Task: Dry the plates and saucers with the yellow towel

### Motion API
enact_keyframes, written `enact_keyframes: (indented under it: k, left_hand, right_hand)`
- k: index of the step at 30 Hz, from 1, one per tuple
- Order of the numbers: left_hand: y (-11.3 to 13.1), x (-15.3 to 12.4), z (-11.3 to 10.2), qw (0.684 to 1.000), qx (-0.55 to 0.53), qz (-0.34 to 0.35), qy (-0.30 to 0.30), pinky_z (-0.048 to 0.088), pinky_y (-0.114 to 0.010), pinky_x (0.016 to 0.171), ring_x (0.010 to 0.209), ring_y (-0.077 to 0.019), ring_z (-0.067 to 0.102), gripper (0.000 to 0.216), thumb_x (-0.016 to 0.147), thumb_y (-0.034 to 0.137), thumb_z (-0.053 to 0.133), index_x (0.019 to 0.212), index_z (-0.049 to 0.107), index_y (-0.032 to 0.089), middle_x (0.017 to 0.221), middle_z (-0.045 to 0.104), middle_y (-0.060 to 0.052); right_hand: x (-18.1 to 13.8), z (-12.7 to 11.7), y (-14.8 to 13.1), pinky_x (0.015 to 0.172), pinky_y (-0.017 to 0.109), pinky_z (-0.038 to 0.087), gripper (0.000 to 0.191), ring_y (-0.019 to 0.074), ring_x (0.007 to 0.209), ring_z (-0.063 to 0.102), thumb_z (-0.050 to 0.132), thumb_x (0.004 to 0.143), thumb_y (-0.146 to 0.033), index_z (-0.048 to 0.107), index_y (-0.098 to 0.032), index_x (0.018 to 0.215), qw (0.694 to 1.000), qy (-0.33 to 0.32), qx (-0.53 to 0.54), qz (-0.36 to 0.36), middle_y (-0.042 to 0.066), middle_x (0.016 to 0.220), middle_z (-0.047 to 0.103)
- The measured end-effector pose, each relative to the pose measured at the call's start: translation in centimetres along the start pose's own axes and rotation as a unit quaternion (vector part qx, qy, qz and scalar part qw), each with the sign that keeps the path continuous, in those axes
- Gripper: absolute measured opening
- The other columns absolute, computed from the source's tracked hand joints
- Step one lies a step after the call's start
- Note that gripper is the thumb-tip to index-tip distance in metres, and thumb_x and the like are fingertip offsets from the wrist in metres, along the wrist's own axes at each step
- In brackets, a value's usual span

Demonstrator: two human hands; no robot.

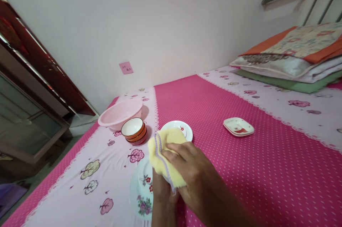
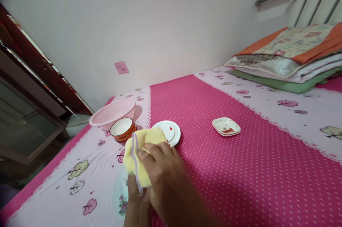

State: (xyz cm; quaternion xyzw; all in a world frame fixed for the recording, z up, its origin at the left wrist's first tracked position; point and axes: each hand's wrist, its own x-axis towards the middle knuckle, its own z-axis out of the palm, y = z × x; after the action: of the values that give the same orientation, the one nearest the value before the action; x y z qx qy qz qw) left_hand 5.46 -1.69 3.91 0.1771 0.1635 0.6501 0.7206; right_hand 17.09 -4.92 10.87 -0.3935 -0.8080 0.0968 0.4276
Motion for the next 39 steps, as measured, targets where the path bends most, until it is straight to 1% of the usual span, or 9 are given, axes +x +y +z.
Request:
enact_keyframes:
  k: [4,6,9,14,17,22,29,35,39]
  left_hand:
    - [-0.5,-0.3,2.0,0.997,0.027,0.026,0.071,0.055,-0.035,0.104,0.097,-0.0219,0.076,0.038,0.091,0.043,0.069,0.119,0.077,0.017,0.104,0.082,-0.008]
    - [-0.5,-0.7,2.8,0.995,0.046,0.04,0.073,0.056,-0.035,0.102,0.093,-0.0213,0.076,0.036,0.089,0.043,0.073,0.114,0.079,0.018,0.101,0.083,-0.007]
    - [-0.2,-1.0,2.5,0.996,0.064,0.043,0.043,0.06,-0.031,0.095,0.09,-0.021,0.077,0.035,0.086,0.045,0.075,0.11,0.081,0.02,0.102,0.083,-0.006]
    - [0.3,-1.0,1.5,0.995,0.052,0.061,0.059,0.062,-0.027,0.084,0.092,-0.0211,0.077,0.039,0.088,0.05,0.071,0.118,0.079,0.025,0.102,0.084,-0.004]
    - [0.8,-1.0,2.4,0.996,0.021,0.054,0.071,0.061,-0.033,0.089,0.097,-0.0239,0.077,0.042,0.089,0.051,0.069,0.125,0.075,0.03,0.107,0.083,-0.004]
    - [2.1,-0.9,4.0,0.988,-0.03,0.053,0.139,0.059,-0.041,0.097,0.1,-0.026,0.077,0.05,0.095,0.057,0.054,0.136,0.068,0.032,0.115,0.082,-0.005]
    - [3.1,-0.2,2.5,0.992,-0.045,0.032,0.11,0.056,-0.042,0.1,0.106,-0.027,0.076,0.049,0.094,0.056,0.056,0.131,0.072,0.029,0.116,0.081,-0.007]
    - [3.3,0.1,3.4,0.974,-0.087,0.024,0.206,0.054,-0.043,0.102,0.099,-0.026,0.077,0.043,0.096,0.049,0.053,0.127,0.074,0.026,0.107,0.083,-0.006]
    - [3.6,0.2,3.9,0.965,-0.105,0.026,0.239,0.053,-0.044,0.102,0.095,-0.027,0.077,0.044,0.096,0.051,0.052,0.123,0.076,0.025,0.098,0.084,-0.006]
  right_hand:
    - [0.3,-1.3,1.4,0.105,0.053,0.051,0.058,0.0308,0.12,0.056,0.05,0.081,0.004,0.061,-0.014,0.135,0.999,0.041,-0.001,0.024,0.014,0.13,0.067]
    - [0.2,-1.9,2.1,0.106,0.052,0.051,0.06,0.0305,0.119,0.056,0.049,0.077,0.005,0.06,-0.012,0.134,0.998,0.051,-0.003,0.041,0.014,0.128,0.067]
    - [0.3,-2.6,2.8,0.102,0.05,0.052,0.058,0.0302,0.114,0.057,0.049,0.076,0.004,0.06,-0.013,0.131,0.996,0.04,-0.005,0.082,0.013,0.125,0.067]
    - [0.5,-3.0,3.3,0.096,0.047,0.052,0.046,0.0288,0.108,0.059,0.05,0.079,0.004,0.063,-0.018,0.117,0.99,0.0,-0.015,0.138,0.01,0.114,0.068]
    - [-0.1,-2.5,3.8,0.092,0.046,0.054,0.039,0.0287,0.101,0.061,0.05,0.081,0.003,0.063,-0.018,0.111,0.992,0.002,-0.046,0.119,0.01,0.107,0.068]
    - [-1.3,-1.5,4.5,0.089,0.045,0.054,0.028,0.0273,0.095,0.06,0.044,0.094,-0.003,0.061,-0.016,0.111,0.996,0.029,-0.081,0.015,0.012,0.102,0.067]
    - [-1.2,-1.4,3.8,0.079,0.039,0.053,0.027,0.0259,0.089,0.06,0.05,0.087,0.001,0.065,-0.019,0.098,0.992,-0.046,-0.11,0.044,0.009,0.096,0.067]
    - [-2.1,-0.6,4.2,0.09,0.043,0.052,0.033,0.0274,0.101,0.062,0.053,0.09,-0.001,0.065,-0.018,0.115,0.992,-0.027,-0.122,-0.006,0.01,0.108,0.069]
    - [-1.8,-0.4,3.3,0.083,0.04,0.054,0.026,0.0265,0.095,0.063,0.053,0.091,-0.002,0.067,-0.019,0.105,0.993,-0.064,-0.1,0.016,0.009,0.101,0.07]
